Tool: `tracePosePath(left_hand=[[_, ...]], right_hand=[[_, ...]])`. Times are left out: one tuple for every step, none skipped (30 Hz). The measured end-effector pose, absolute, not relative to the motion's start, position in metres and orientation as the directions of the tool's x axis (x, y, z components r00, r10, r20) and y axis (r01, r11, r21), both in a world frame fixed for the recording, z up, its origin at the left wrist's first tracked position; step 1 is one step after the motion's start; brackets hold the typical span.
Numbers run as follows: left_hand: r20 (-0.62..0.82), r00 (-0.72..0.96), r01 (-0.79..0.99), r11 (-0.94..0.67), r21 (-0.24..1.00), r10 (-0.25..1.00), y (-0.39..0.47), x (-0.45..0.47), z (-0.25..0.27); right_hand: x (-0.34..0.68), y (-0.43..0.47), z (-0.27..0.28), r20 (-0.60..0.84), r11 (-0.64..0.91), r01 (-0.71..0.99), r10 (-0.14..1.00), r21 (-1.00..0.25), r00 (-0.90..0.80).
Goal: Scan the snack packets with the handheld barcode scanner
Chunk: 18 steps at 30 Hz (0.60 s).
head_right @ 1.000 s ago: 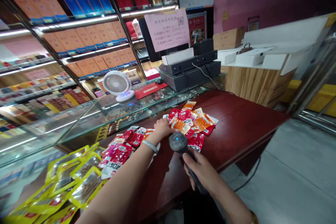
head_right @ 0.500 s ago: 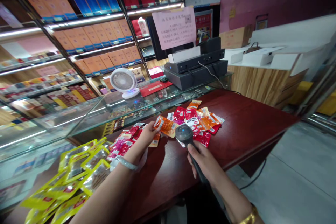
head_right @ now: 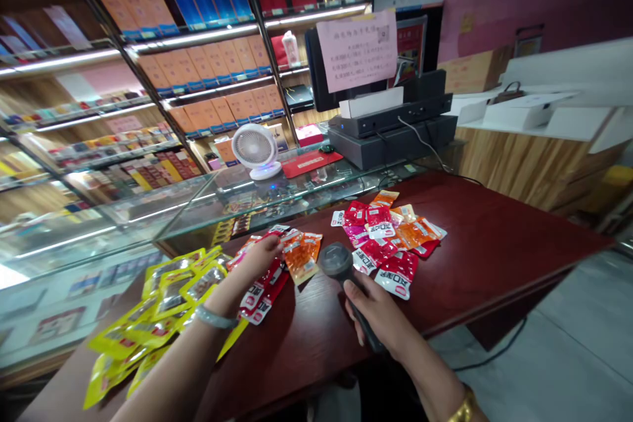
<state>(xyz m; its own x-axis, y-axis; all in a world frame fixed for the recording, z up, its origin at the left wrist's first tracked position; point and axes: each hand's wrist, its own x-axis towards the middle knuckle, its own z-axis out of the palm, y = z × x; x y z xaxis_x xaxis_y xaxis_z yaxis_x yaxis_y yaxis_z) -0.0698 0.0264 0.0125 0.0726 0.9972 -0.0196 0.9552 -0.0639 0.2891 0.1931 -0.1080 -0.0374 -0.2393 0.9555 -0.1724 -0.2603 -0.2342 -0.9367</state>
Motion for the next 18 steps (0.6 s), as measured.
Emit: tracePosePath(left_hand=[[-0.041,0.063,0.978,-0.054,0.199,0.997,0.028,-0.075,0.020],[-0.056,0.053,0.994,-0.047,0.098,0.997,0.029,-0.078,0.026],[-0.051,0.041,0.999,-0.042,-0.002,0.998,0.030,-0.080,0.032],[-0.014,0.028,0.996,-0.029,-0.087,1.000,0.030,-0.080,0.036],[0.048,0.023,0.988,-0.015,-0.152,0.999,0.031,-0.079,0.039],[0.125,0.030,0.981,-0.005,-0.192,0.992,0.033,-0.075,0.040],[0.201,0.045,0.978,-0.002,-0.208,0.979,0.035,-0.070,0.039],[0.259,0.067,0.979,-0.013,-0.203,0.964,0.038,-0.062,0.037],[0.288,0.094,0.982,-0.041,-0.183,0.953,0.043,-0.053,0.033],[0.287,0.128,0.985,-0.088,-0.151,0.949,0.049,-0.042,0.028],[0.267,0.168,0.983,-0.142,-0.112,0.949,0.056,-0.030,0.022],[0.240,0.205,0.978,-0.194,-0.071,0.949,0.064,-0.018,0.015],[0.217,0.242,0.970,-0.241,-0.032,0.946,0.073,-0.004,0.008],[0.196,0.279,0.958,-0.285,0.001,0.940,0.082,0.009,0.001],[0.178,0.313,0.946,-0.323,0.028,0.933,0.090,0.022,-0.006],[0.161,0.340,0.935,-0.352,0.050,0.926,0.099,0.035,-0.012],[0.146,0.358,0.926,-0.370,0.068,0.922,0.107,0.046,-0.018],[0.130,0.366,0.922,-0.378,0.082,0.921,0.114,0.055,-0.023]], right_hand=[[0.192,-0.108,-0.039,-0.176,-0.237,-0.258,0.955,-0.937,-0.241],[0.192,-0.107,-0.040,-0.177,-0.238,-0.256,0.955,-0.937,-0.239],[0.192,-0.107,-0.040,-0.176,-0.237,-0.254,0.955,-0.938,-0.238],[0.193,-0.106,-0.041,-0.175,-0.235,-0.254,0.955,-0.938,-0.238],[0.194,-0.106,-0.041,-0.171,-0.231,-0.254,0.957,-0.939,-0.236],[0.195,-0.105,-0.041,-0.167,-0.226,-0.255,0.958,-0.940,-0.232],[0.197,-0.104,-0.041,-0.166,-0.224,-0.256,0.959,-0.940,-0.228],[0.199,-0.104,-0.040,-0.168,-0.223,-0.256,0.961,-0.940,-0.221],[0.200,-0.103,-0.040,-0.173,-0.225,-0.257,0.962,-0.940,-0.210],[0.202,-0.102,-0.040,-0.182,-0.231,-0.260,0.963,-0.937,-0.201],[0.203,-0.101,-0.040,-0.193,-0.241,-0.265,0.962,-0.934,-0.195],[0.204,-0.101,-0.041,-0.205,-0.253,-0.272,0.960,-0.929,-0.192],[0.205,-0.100,-0.042,-0.212,-0.260,-0.278,0.958,-0.925,-0.192],[0.206,-0.100,-0.042,-0.214,-0.264,-0.284,0.957,-0.922,-0.195],[0.206,-0.100,-0.043,-0.215,-0.266,-0.289,0.956,-0.920,-0.199],[0.206,-0.100,-0.044,-0.213,-0.266,-0.294,0.956,-0.918,-0.202],[0.207,-0.099,-0.044,-0.209,-0.265,-0.304,0.957,-0.915,-0.203],[0.207,-0.099,-0.045,-0.208,-0.266,-0.319,0.957,-0.910,-0.204]])
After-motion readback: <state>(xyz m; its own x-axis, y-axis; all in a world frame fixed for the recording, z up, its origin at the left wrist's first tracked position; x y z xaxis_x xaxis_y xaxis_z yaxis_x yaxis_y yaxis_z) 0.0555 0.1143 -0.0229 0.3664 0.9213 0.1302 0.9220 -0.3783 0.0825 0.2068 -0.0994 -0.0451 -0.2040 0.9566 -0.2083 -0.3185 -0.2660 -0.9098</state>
